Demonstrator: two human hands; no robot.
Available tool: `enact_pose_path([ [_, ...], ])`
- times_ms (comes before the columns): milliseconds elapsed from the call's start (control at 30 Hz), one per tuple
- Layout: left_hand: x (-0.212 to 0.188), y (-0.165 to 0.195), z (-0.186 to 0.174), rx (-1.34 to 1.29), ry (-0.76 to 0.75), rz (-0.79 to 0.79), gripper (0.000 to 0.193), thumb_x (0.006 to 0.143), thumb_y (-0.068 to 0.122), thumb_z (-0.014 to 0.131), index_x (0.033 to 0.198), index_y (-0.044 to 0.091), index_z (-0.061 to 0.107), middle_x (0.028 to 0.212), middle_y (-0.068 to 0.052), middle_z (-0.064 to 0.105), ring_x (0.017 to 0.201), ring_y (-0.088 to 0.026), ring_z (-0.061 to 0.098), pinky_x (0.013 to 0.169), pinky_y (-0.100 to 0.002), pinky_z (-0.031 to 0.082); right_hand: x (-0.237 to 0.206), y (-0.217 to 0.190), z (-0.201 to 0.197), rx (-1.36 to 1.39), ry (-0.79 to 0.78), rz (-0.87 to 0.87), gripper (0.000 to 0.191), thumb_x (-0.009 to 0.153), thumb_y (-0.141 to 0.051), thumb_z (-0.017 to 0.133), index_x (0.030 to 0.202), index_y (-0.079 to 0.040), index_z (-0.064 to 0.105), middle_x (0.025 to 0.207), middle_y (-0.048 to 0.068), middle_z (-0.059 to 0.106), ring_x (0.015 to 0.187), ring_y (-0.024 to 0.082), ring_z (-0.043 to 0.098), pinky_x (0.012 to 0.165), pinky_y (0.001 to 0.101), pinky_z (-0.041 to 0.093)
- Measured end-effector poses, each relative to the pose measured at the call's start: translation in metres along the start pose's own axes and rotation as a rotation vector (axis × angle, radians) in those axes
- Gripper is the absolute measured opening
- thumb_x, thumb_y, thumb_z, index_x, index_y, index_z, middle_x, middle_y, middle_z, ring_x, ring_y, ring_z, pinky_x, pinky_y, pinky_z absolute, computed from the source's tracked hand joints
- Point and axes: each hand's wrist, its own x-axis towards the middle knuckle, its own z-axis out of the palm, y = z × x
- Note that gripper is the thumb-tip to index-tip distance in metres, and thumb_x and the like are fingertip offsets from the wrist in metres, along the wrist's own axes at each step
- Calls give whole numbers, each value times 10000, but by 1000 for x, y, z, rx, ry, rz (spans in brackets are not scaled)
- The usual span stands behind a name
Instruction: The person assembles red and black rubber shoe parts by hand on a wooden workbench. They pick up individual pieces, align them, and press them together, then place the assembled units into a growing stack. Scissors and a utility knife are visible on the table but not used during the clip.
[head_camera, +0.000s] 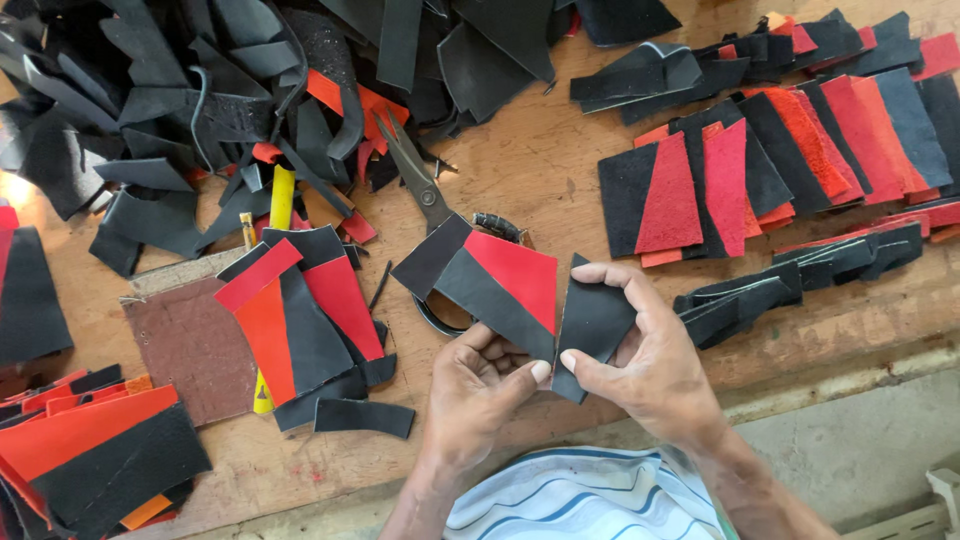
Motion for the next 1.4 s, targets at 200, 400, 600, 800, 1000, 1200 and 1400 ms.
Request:
enact_pose_path([
  [200, 0, 5, -3, -54, -41, -76, 379, 861, -51, 706, 1231, -84, 629, 1088, -141, 708, 969, -169, 704, 850, -346, 631, 2, -6, -2, 69, -86, -45, 715, 722, 87, 762, 1370, -47, 492, 1285, 75, 519, 1198, 136, 590, 1000, 292, 548],
  [400, 1, -1, -4, -108, -40, -121, 383, 871, -13, 723, 1233, -75, 618, 1055, -142, 715, 922, -170, 722, 808, -350, 648, -2, -1, -1, -32, 14, 27, 739, 692, 83, 783, 1359, -72, 505, 1199, 59, 586, 1041, 126, 656, 841, 287, 601],
  [600, 1, 0, -7, -172, -69, -164, 396, 878, 15, 727, 1243, -75, 600, 1042, -150, 722, 912, -177, 734, 784, -343, 645, -3, 9, -1, 154, -47, -57, 747, 723, 106, 761, 1394, -38, 465, 1241, 93, 584, 1119, 145, 648, 924, 300, 596],
  [800, 3, 2, -3, -149, -40, -120, 398, 859, -26, 730, 1233, -81, 606, 1062, -141, 710, 934, -173, 720, 832, -350, 647, -4, 11, -2, 189, -56, -105, 801, 746, 101, 760, 1451, -41, 406, 1275, 120, 579, 1140, 162, 646, 944, 319, 594],
  [1000, 2, -10, 7, -13, 40, -42, 394, 819, -91, 713, 1202, -53, 629, 1060, -102, 702, 923, -139, 704, 813, -313, 629, -17, 24, -3, 236, 49, 4, 706, 771, 70, 780, 1387, -45, 453, 1157, 149, 676, 1009, 184, 712, 841, 325, 642],
  [1200, 0, -20, 8, 66, 66, 11, 360, 822, -98, 738, 1169, -52, 655, 995, -118, 743, 838, -151, 701, 751, -296, 604, -20, 30, 1, -141, 228, -41, 331, 800, 31, 838, 1104, -12, 715, 1073, 113, 605, 906, 136, 656, 746, 269, 580],
  [1400, -6, -20, 3, 42, 91, -44, 409, 782, -106, 741, 1174, -41, 645, 1039, -121, 733, 898, -153, 712, 797, -305, 623, -35, 13, 5, -559, 161, -374, 382, 790, -89, 851, 1127, -66, 673, 1008, 16, 647, 930, 135, 651, 786, 262, 520],
])
